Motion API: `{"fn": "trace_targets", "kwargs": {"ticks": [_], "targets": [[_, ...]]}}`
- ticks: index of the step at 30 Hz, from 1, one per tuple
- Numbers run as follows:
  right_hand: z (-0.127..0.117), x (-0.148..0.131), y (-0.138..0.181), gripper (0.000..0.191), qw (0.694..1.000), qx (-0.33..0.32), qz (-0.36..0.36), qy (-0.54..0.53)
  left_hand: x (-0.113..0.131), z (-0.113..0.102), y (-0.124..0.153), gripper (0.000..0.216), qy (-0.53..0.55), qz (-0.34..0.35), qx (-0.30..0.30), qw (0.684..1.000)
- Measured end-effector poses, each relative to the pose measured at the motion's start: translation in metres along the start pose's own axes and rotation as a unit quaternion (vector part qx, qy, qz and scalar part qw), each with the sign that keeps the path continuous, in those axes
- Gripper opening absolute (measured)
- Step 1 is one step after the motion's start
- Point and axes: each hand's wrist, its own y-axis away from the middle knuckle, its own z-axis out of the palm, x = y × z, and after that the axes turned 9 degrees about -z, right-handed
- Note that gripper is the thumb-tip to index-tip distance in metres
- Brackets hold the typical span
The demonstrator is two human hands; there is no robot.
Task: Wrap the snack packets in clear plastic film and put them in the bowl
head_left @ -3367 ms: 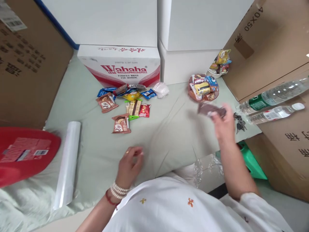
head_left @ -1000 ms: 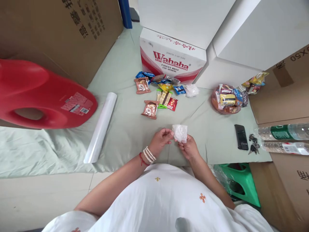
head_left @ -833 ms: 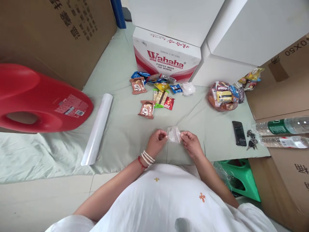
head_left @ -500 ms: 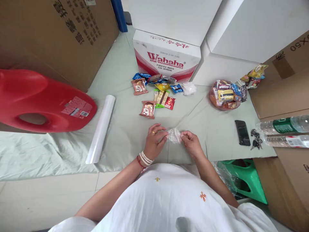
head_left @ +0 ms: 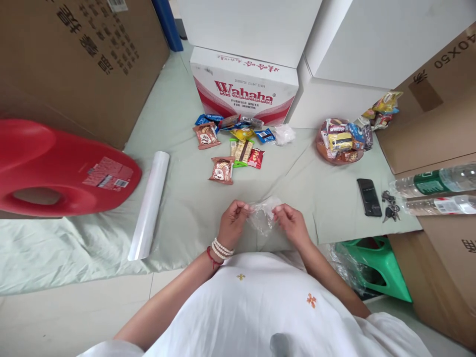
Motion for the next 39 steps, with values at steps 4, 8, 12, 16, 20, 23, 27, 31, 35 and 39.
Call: {"fn": "trace_targets", "kwargs": {"ticks": [4,8,12,16,20,23,27,31,35,39], "targets": [[0.031,0.001,0.002,0.027,0.998,-0.022,-0.051,0.014,0.0,0.002,0.009,0.035,0.06,-0.019,-0.044,0.997],[0.039,0.003,-0.006,0.024,0.997,0.028,-0.041,-0.056,0.003,0.002,0.014,0.035,0.161,-0.046,-0.038,0.985],[0.026,-0.003,-0.007,0.029,0.981,0.026,0.024,-0.189,0.007,-0.005,0.007,0.039,0.279,-0.091,0.049,0.955],[0.009,-0.013,0.0,0.026,0.943,-0.011,0.047,-0.33,0.014,-0.02,-0.009,0.028,0.338,-0.155,0.134,0.918],[-0.003,-0.013,0.007,0.022,0.905,-0.026,0.07,-0.42,0.025,-0.033,-0.019,0.021,0.33,-0.135,0.196,0.913],[-0.005,-0.008,0.006,0.019,0.905,-0.014,0.073,-0.42,0.033,-0.034,-0.02,0.022,0.284,-0.088,0.224,0.928],[-0.005,-0.003,-0.003,0.02,0.919,0.063,0.063,-0.383,0.033,-0.027,-0.014,0.022,0.229,-0.028,0.215,0.949],[-0.004,-0.002,-0.011,0.04,0.928,0.05,0.082,-0.359,0.02,-0.023,-0.003,0.011,0.148,0.057,0.117,0.98],[0.004,0.002,-0.013,0.044,0.976,0.019,0.083,-0.201,0.008,-0.032,0.003,0.018,0.14,-0.001,0.029,0.99],[0.012,0.0,-0.011,0.027,0.995,-0.011,0.018,-0.093,0.019,-0.044,0.002,0.036,0.021,0.01,0.146,0.989]]}}
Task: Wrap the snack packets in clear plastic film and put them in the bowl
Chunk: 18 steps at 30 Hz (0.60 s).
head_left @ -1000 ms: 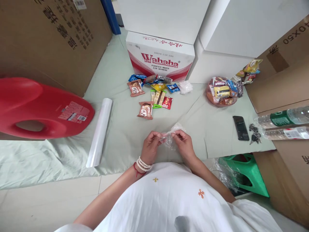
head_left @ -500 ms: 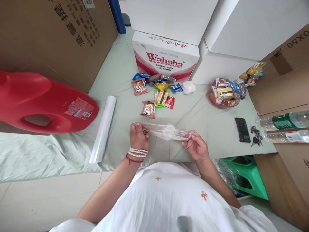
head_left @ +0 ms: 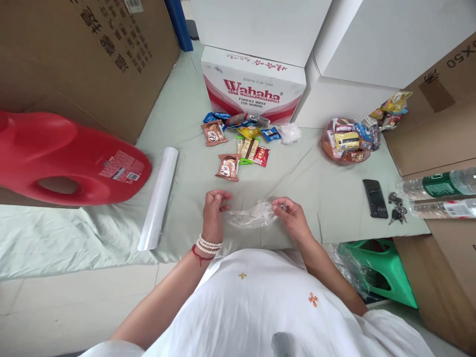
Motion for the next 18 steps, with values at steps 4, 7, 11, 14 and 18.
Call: {"fn": "trace_targets", "kwargs": {"ticks": [4,7,11,14,18], "targets": [[0.004,-0.012,0.002,0.019,0.994,-0.045,-0.09,0.047,0.02,0.01,0.005,0.063,-0.301,0.195,-0.047,0.932],[-0.001,-0.021,0.002,0.014,0.977,-0.078,-0.17,0.098,0.024,0.022,0.005,0.042,-0.362,0.167,-0.168,0.901],[-0.021,-0.018,0.01,0.014,0.967,0.002,-0.205,0.152,0.013,0.025,-0.006,0.044,-0.195,0.045,-0.168,0.965],[-0.041,-0.005,0.024,0.017,0.975,0.048,-0.165,0.142,0.003,0.024,-0.012,0.041,-0.057,-0.005,-0.074,0.996],[-0.065,0.002,0.034,0.028,0.989,0.013,-0.058,0.138,-0.006,0.029,-0.007,0.042,0.022,-0.026,-0.033,0.999]]}}
